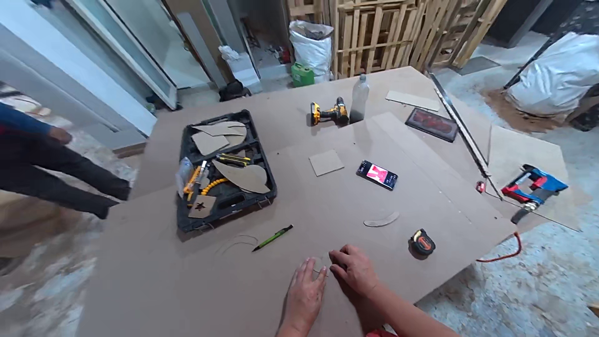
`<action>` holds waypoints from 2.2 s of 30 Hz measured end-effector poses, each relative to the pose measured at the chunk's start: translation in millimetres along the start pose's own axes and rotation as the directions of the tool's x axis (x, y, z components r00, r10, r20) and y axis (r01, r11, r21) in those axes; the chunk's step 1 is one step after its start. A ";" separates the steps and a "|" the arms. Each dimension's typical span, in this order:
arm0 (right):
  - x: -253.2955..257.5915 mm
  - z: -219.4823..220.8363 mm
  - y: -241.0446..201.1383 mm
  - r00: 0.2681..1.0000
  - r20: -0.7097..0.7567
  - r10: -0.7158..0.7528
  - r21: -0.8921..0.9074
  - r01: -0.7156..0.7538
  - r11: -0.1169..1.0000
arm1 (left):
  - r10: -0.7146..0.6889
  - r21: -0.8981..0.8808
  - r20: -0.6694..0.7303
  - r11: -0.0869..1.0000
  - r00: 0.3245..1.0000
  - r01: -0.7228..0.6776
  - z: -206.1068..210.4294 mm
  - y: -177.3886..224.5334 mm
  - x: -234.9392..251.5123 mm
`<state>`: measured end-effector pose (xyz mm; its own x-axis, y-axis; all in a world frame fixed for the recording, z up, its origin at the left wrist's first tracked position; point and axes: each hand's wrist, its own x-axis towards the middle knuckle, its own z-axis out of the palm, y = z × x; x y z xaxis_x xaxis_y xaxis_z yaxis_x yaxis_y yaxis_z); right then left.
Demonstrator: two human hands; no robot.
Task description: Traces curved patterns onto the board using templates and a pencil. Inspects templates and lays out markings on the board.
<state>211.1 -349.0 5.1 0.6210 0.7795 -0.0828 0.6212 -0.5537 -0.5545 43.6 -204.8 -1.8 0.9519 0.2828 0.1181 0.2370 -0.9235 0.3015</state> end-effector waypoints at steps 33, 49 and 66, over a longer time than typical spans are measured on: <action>-29.0 -2.0 -77.8 0.916 0.402 0.001 -0.344 0.150 0.927 | -0.424 0.210 0.344 0.904 0.838 0.371 -85.6 -63.5 68.5; -21.1 -14.3 -84.4 0.866 0.500 0.017 -0.287 0.147 0.947 | -0.620 0.246 0.387 0.782 0.682 0.572 -108.1 -70.3 72.3; -23.6 -15.0 -85.5 0.837 0.542 0.074 -0.333 0.133 0.933 | -0.460 -0.676 0.344 0.484 0.819 0.556 -69.2 -41.4 52.9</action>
<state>150.5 -324.5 66.9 0.3070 0.7701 -0.5592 0.8216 -0.5110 -0.2527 70.7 -133.7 57.3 0.7373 0.5670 -0.3673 0.5121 -0.1145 0.8512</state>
